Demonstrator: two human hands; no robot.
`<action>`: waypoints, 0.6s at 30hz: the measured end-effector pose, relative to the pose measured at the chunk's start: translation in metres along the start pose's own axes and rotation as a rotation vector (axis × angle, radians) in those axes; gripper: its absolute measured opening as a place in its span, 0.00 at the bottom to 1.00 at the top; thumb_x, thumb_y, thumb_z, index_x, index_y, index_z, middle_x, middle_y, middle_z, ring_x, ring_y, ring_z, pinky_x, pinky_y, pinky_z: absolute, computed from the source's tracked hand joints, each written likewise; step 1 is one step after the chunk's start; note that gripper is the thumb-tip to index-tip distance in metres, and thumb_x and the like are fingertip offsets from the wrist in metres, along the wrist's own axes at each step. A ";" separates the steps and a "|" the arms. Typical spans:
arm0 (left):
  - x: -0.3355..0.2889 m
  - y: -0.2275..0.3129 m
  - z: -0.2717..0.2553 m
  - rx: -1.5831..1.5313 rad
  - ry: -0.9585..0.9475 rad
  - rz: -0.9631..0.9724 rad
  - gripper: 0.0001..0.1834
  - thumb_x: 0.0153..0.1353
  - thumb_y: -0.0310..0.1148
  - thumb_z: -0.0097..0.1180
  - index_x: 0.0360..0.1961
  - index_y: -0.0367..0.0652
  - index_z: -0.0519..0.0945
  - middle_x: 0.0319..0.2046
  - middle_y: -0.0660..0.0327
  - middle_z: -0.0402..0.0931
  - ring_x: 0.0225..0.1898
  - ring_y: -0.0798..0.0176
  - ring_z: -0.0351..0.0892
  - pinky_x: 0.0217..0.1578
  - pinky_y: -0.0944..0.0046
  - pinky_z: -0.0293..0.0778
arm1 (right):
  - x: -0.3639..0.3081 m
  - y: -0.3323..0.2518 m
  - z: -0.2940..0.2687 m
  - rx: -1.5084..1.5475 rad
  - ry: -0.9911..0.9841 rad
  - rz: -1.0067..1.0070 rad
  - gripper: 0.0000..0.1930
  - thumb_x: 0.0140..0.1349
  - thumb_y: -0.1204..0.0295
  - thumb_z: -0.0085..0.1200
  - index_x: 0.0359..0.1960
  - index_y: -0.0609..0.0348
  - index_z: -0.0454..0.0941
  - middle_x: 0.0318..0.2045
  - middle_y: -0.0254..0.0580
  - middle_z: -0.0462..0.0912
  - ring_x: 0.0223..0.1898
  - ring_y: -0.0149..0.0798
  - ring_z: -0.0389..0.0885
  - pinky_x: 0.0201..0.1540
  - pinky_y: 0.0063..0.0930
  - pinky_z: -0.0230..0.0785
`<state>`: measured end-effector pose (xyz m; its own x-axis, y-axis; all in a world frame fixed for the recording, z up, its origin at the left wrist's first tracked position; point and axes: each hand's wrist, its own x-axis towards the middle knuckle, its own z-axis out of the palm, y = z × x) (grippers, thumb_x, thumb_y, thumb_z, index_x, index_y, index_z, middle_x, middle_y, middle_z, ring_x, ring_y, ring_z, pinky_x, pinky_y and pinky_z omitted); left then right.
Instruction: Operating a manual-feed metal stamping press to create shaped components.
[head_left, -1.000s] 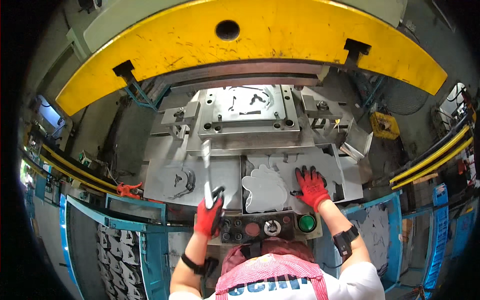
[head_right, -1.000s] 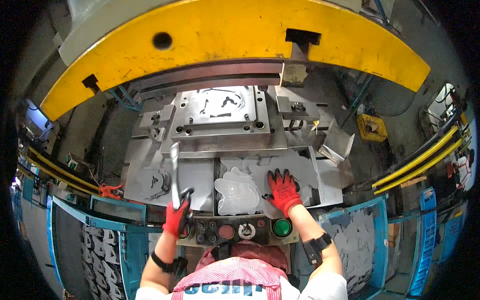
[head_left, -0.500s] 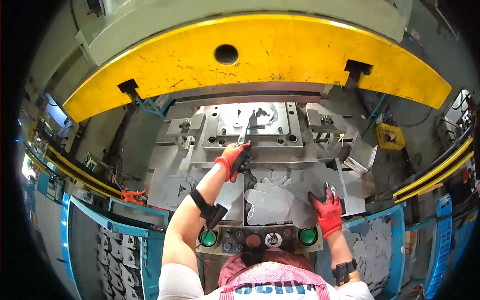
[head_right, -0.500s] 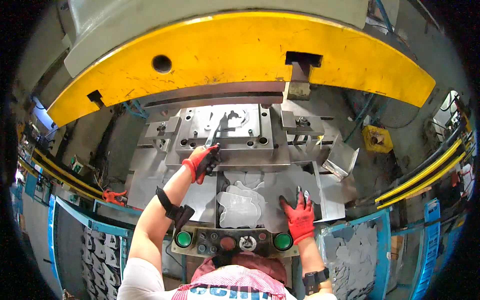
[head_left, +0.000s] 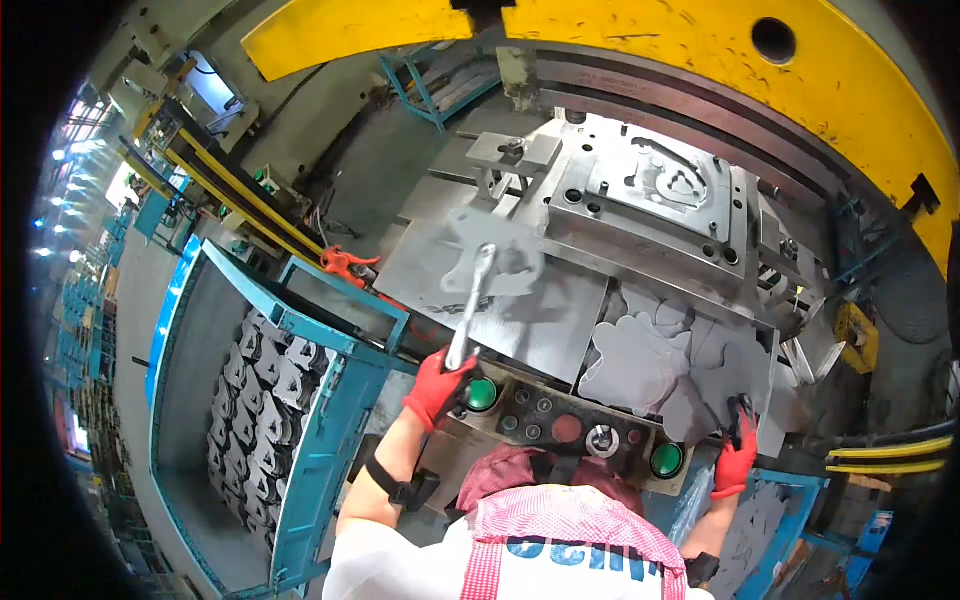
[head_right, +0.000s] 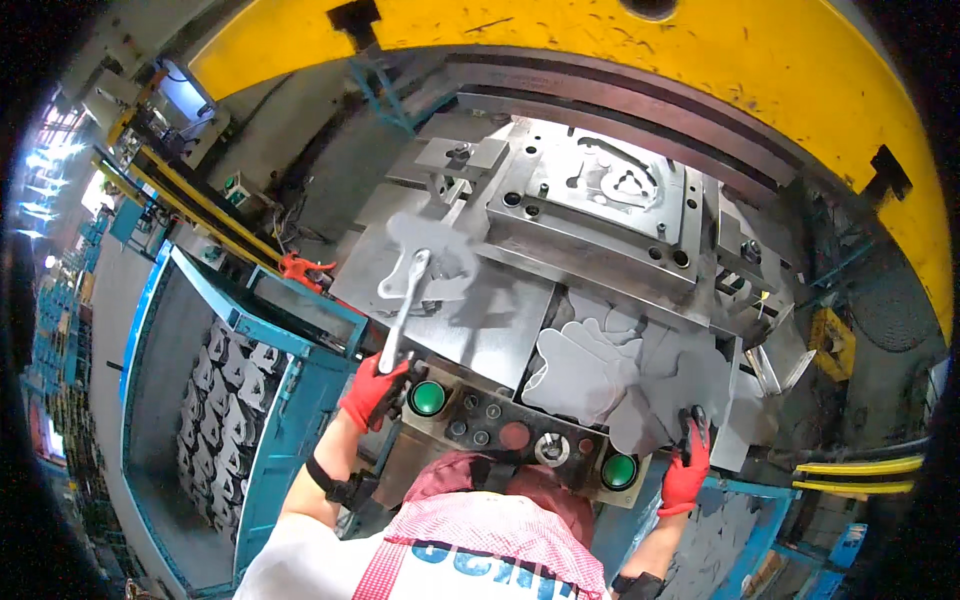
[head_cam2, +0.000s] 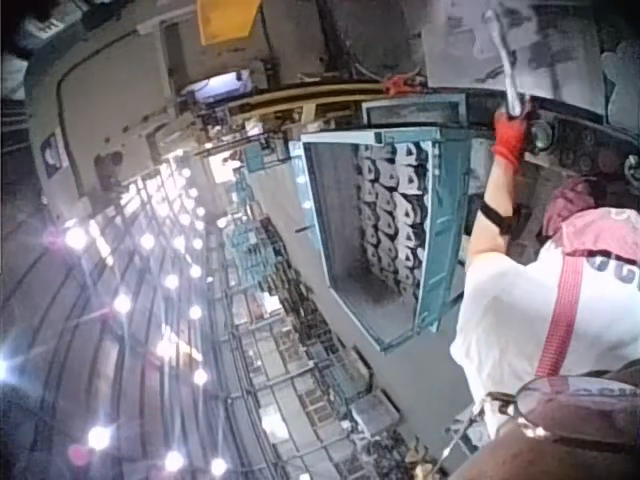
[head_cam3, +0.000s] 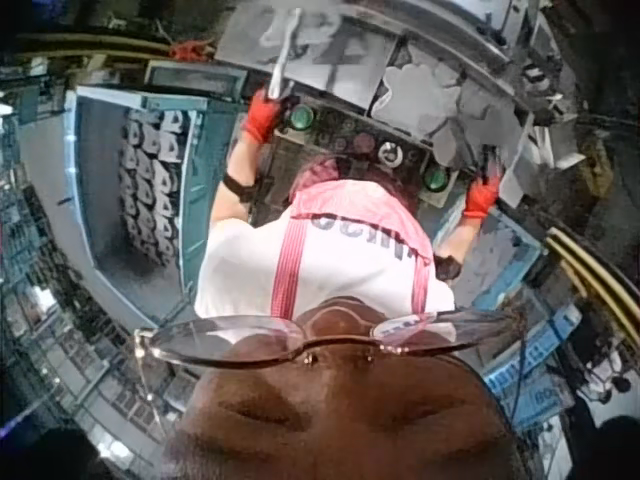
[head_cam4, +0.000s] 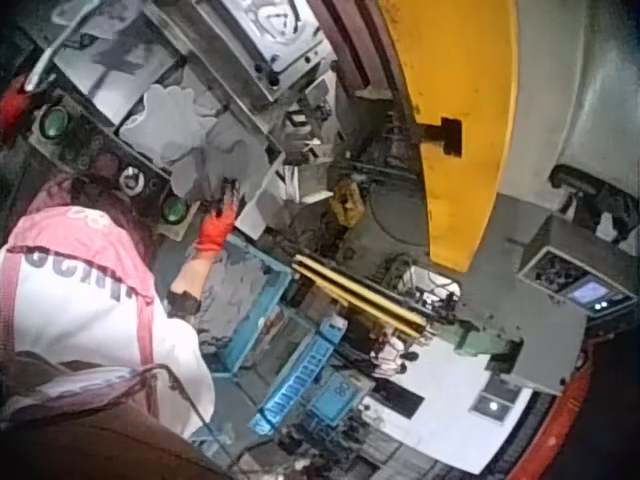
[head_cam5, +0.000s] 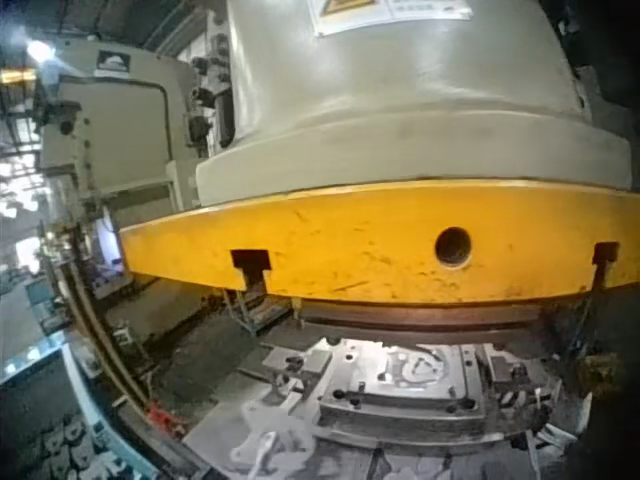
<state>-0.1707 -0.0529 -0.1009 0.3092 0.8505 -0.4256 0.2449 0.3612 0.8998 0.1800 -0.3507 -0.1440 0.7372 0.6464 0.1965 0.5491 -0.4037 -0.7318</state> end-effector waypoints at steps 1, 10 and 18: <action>0.011 -0.033 -0.019 0.022 0.079 0.080 0.10 0.52 0.36 0.56 0.32 0.43 0.73 0.16 0.68 0.69 0.12 0.75 0.62 0.10 0.72 0.58 | -0.002 0.005 0.003 0.099 0.040 0.096 0.28 0.43 0.89 0.42 0.51 0.61 0.66 0.52 0.47 0.67 0.54 0.43 0.63 0.54 0.27 0.55; 0.079 -0.101 -0.086 -0.160 -0.075 -0.354 0.18 0.55 0.50 0.47 0.19 0.47 0.71 0.09 0.68 0.64 0.08 0.72 0.61 0.08 0.70 0.56 | 0.009 0.034 0.055 0.817 0.498 0.441 0.24 0.54 0.76 0.48 0.54 0.61 0.60 0.48 0.42 0.68 0.44 0.38 0.69 0.46 0.33 0.63; 0.070 -0.076 -0.066 -1.020 -0.445 -0.230 0.15 0.59 0.46 0.39 0.21 0.51 0.67 0.10 0.67 0.60 0.08 0.67 0.59 0.07 0.69 0.56 | 0.013 0.035 0.013 0.669 0.459 0.639 0.16 0.52 0.76 0.48 0.44 0.64 0.70 0.36 0.37 0.74 0.36 0.29 0.71 0.38 0.21 0.64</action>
<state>-0.2282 0.0046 -0.1931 0.7021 0.5860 -0.4045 -0.4616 0.8071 0.3680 0.2032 -0.3478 -0.1755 0.9708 0.0715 -0.2290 -0.2257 -0.0520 -0.9728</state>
